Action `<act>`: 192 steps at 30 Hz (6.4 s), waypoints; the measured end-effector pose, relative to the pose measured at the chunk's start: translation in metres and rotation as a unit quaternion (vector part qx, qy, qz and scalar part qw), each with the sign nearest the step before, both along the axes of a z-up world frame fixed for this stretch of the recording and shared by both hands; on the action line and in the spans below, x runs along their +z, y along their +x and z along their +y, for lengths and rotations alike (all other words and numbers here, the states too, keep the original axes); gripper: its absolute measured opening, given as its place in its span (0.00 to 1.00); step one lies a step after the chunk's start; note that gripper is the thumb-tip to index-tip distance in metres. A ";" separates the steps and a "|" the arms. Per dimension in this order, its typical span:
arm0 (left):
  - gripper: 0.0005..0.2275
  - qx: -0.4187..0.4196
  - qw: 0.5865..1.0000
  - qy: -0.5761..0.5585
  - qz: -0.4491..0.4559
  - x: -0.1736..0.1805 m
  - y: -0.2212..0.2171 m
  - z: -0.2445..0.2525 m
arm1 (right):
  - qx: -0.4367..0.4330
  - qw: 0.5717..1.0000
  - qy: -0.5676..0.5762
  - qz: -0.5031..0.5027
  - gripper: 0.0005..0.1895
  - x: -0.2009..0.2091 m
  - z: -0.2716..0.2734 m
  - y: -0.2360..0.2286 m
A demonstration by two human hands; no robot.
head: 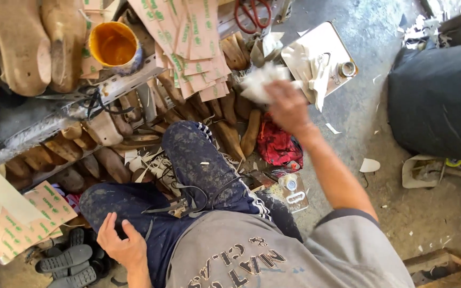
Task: Attaching and aligning insoles to wooden shoe lasts, including marking them and using a hammer for assembly.
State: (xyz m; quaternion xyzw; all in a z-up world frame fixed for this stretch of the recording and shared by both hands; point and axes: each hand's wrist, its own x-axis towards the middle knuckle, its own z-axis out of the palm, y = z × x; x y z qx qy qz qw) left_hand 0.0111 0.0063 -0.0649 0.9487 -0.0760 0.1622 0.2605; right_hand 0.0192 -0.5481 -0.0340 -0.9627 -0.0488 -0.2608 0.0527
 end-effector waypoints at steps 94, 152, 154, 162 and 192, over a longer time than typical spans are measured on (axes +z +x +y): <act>0.40 -0.058 0.415 -0.888 0.189 0.036 0.040 0.061 | -0.187 0.585 0.770 0.174 0.23 0.068 0.386 0.354; 0.36 -0.072 0.454 -0.880 0.122 0.051 0.041 0.050 | 0.013 0.417 0.893 0.168 0.09 0.079 0.344 0.223; 0.33 -0.065 0.458 -0.880 0.106 0.049 0.042 0.044 | 0.080 0.472 0.864 0.155 0.12 0.083 0.334 0.148; 0.31 -0.097 0.452 -0.875 0.141 0.054 0.044 0.010 | 0.073 0.290 0.885 0.356 0.37 0.069 0.318 -0.028; 0.51 -0.327 0.506 -0.786 0.138 0.130 0.018 -0.082 | 0.218 0.831 0.493 0.138 0.46 0.112 0.331 -0.077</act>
